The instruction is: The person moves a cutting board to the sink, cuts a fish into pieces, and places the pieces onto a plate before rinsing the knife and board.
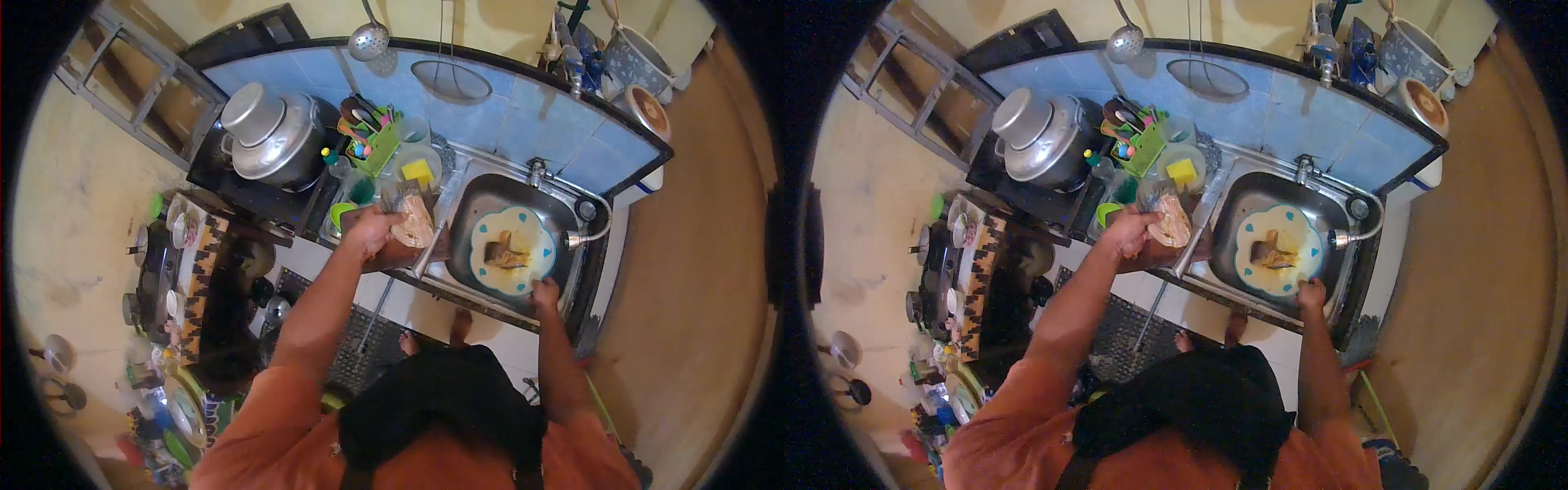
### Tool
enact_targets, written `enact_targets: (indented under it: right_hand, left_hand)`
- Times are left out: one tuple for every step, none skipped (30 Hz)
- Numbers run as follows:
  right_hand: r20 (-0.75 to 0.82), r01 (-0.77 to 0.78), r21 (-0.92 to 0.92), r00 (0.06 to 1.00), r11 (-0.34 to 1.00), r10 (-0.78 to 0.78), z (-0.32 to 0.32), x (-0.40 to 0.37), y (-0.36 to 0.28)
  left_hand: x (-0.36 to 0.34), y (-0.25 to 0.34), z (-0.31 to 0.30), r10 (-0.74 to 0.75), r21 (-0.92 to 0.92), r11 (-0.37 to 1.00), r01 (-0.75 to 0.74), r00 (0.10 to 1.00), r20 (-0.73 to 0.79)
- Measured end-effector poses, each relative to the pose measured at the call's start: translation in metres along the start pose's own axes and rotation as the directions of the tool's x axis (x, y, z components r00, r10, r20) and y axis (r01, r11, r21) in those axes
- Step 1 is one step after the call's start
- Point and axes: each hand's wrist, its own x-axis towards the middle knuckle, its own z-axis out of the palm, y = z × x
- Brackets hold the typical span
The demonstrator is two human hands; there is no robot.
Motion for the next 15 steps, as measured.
enact_targets:
  right_hand:
    - [0.004, -0.054, -0.005, 0.999, 0.999, 0.054, 0.0, -0.006, -0.011]
    - [0.009, -0.106, -0.011, 0.994, 0.994, 0.106, 0.001, -0.013, -0.022]
    - [0.014, -0.104, -0.011, 0.994, 0.994, 0.104, 0.003, -0.013, -0.024]
    - [0.003, -0.103, -0.01, 0.995, 0.995, 0.103, 0.005, -0.011, -0.023]
    - [-0.006, -0.101, -0.009, 0.995, 0.995, 0.101, 0.009, -0.009, -0.022]
    - [0.004, -0.098, -0.011, 0.995, 0.995, 0.098, 0.017, 0.011, 0.003]
    - [0.012, -0.134, -0.119, 0.991, 0.984, 0.136, 0.027, 0.046, 0.044]
    - [0.017, -0.166, -0.227, 0.984, 0.96, 0.175, 0.029, 0.07, 0.067]
    - [0.028, -0.163, -0.229, 0.984, 0.96, 0.174, 0.024, 0.079, 0.072]
    - [0.07, -0.027, -0.423, 0.996, 0.906, 0.062, 0.027, 0.084, 0.073]
    - [0.121, 0.108, -0.591, 0.992, 0.8, -0.045, 0.027, 0.086, 0.075]
    - [0.129, 0.113, -0.59, 0.991, 0.8, -0.045, 0.025, 0.078, 0.061]
    - [0.073, -0.029, -0.493, 0.995, 0.869, 0.074, 0.018, 0.068, 0.039]
    - [0.028, -0.17, -0.383, 0.98, 0.908, 0.195, 0.014, 0.055, 0.013]
    - [0.027, -0.161, -0.386, 0.982, 0.908, 0.185, 0.015, 0.047, -0.004]
  left_hand:
    - [0.003, -0.01, -0.003, 0.0, 0.003, 1.0, 0.0, 1.0, -0.003]
    - [0.007, -0.02, -0.005, 0.043, -0.082, 0.996, -0.04, 0.998, 0.037]
    - [0.008, -0.027, -0.006, 0.091, -0.169, 0.983, -0.078, 0.993, 0.071]
    - [-0.002, -0.024, 0.0, 0.094, -0.171, 0.982, -0.082, 0.993, 0.065]
    - [-0.012, -0.022, 0.006, 0.091, -0.222, 0.972, -0.076, 0.994, 0.061]
    - [-0.021, -0.021, 0.012, 0.088, -0.272, 0.96, -0.07, 0.995, 0.053]
    - [-0.024, -0.025, 0.013, 0.089, -0.273, 0.959, -0.075, 0.995, 0.041]
    - [-0.026, -0.03, 0.013, 0.096, -0.299, 0.951, -0.075, 0.994, 0.056]
    - [-0.028, -0.035, 0.014, 0.103, -0.325, 0.943, -0.075, 0.992, 0.071]
    - [-0.042, -0.032, 0.021, 0.107, -0.302, 0.95, -0.079, 0.991, 0.075]
    - [-0.045, -0.029, 0.023, 0.106, -0.3, 0.95, -0.082, 0.992, 0.065]
    - [-0.048, -0.027, 0.025, 0.118, -0.291, 0.953, -0.087, 0.989, 0.094]
    - [-0.051, -0.025, 0.025, 0.133, -0.284, 0.954, -0.093, 0.983, 0.125]
    - [-0.055, -0.019, 0.027, 0.095, -0.234, 0.97, -0.067, 0.989, 0.112]
    - [-0.053, -0.017, 0.026, 0.104, -0.241, 0.968, -0.075, 0.988, 0.112]
